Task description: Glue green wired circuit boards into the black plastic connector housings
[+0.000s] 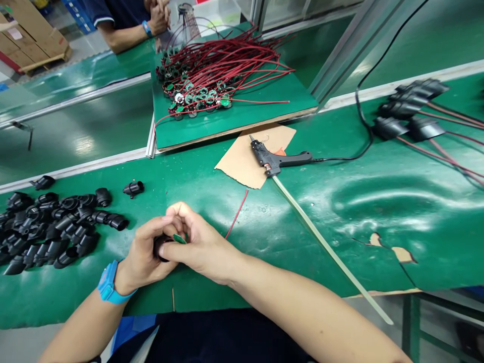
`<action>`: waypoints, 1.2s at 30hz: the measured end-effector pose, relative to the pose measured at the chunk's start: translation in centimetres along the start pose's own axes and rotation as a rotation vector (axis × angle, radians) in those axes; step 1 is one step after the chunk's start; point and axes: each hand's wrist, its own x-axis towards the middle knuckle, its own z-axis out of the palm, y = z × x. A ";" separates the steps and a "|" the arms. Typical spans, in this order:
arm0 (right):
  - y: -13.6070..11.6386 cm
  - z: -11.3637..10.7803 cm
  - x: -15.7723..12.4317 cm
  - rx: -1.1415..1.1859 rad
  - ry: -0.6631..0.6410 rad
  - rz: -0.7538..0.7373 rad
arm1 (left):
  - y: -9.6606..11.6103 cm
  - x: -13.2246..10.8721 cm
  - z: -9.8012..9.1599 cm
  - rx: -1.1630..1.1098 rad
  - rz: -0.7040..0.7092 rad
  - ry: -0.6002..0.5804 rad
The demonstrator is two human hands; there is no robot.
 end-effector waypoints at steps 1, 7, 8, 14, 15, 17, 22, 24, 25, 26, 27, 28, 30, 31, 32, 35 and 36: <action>0.1 0.1 0.0 -0.010 0.017 0.000 | 0.1 0.0 0.0 0.027 -0.006 -0.024; -0.7 -0.1 -0.6 -0.280 0.076 -0.124 | 0.8 0.7 0.4 -0.220 -0.123 0.103; -1.0 -0.1 -0.7 -0.324 0.082 -0.138 | 1.0 0.8 0.3 -0.270 -0.151 0.114; -2.0 -0.2 -1.1 -0.340 0.128 -0.190 | 1.3 1.1 -0.5 -0.342 -0.261 0.169; -2.0 -0.3 -1.1 -0.349 0.139 -0.196 | 1.3 1.1 -0.7 -0.317 -0.263 0.166; -2.2 -0.5 -1.1 -0.391 0.169 -0.207 | 1.1 1.0 -0.9 -0.247 -0.247 0.159; -2.1 -0.9 -0.5 -0.312 0.201 -0.118 | 0.8 1.0 -1.3 0.053 -0.164 0.217; -1.8 -0.9 -0.2 -0.250 0.166 -0.062 | 0.9 1.1 -1.5 0.160 -0.129 0.241; -1.7 -1.0 0.0 -0.243 0.149 -0.049 | 0.9 1.1 -1.6 0.199 -0.111 0.245; -1.7 -1.0 0.0 -0.263 0.135 -0.053 | 1.0 1.1 -1.8 0.229 -0.098 0.245; -1.9 -1.1 -0.1 -0.328 0.122 -0.075 | 1.1 1.1 -2.0 0.254 -0.091 0.246; -2.2 -1.4 -0.2 -0.445 0.124 -0.125 | 1.1 1.0 -2.2 0.274 -0.089 0.254; -3.5 -2.3 -0.7 -0.822 0.233 -0.303 | 1.1 0.9 -2.5 0.307 -0.086 0.296; -4.5 -3.0 -1.1 -1.056 0.351 -0.396 | 1.0 0.7 -2.7 0.317 -0.082 0.339; -5.6 -4.0 -1.5 -1.293 0.494 -0.451 | 1.0 0.6 -2.9 0.320 -0.074 0.392; -9.0 -8.2 -2.7 -1.860 0.826 -0.261 | 1.2 0.4 -3.3 0.268 -0.074 0.530; -9.9 -9.9 -3.1 -1.988 0.832 -0.121 | 1.3 0.3 -3.3 0.240 -0.088 0.543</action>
